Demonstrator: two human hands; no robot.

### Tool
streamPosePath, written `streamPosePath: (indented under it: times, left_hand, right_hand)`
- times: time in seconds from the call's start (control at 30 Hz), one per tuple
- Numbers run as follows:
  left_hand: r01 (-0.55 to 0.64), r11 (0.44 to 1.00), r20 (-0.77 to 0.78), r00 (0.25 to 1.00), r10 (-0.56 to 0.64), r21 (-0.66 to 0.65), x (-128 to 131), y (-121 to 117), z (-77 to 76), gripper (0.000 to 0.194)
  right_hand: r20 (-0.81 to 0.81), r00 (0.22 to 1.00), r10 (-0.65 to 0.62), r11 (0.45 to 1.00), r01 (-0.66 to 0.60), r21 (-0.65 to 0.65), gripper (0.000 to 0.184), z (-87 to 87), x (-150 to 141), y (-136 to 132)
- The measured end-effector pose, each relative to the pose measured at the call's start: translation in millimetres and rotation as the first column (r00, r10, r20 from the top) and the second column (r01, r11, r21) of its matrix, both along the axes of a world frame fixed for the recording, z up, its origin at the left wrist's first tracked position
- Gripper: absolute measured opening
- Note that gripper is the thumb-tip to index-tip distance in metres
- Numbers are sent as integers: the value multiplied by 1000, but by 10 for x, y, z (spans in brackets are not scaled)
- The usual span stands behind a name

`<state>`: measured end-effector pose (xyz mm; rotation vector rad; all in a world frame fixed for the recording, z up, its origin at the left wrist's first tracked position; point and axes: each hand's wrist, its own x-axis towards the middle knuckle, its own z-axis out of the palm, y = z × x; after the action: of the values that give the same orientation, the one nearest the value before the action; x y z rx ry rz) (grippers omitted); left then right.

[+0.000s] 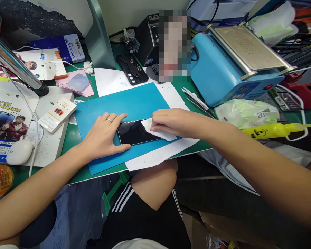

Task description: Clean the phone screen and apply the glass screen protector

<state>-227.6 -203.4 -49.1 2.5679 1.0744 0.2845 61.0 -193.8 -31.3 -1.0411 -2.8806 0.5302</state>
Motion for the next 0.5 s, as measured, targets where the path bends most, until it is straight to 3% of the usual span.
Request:
streamPosePath:
  times: [0.5]
  left_hand:
    - [-4,1000,-1,1000,4,-3,-6,-13,-2,89]
  right_hand:
    - [1,997,76,997,-76,4,31,-15,-140,-45]
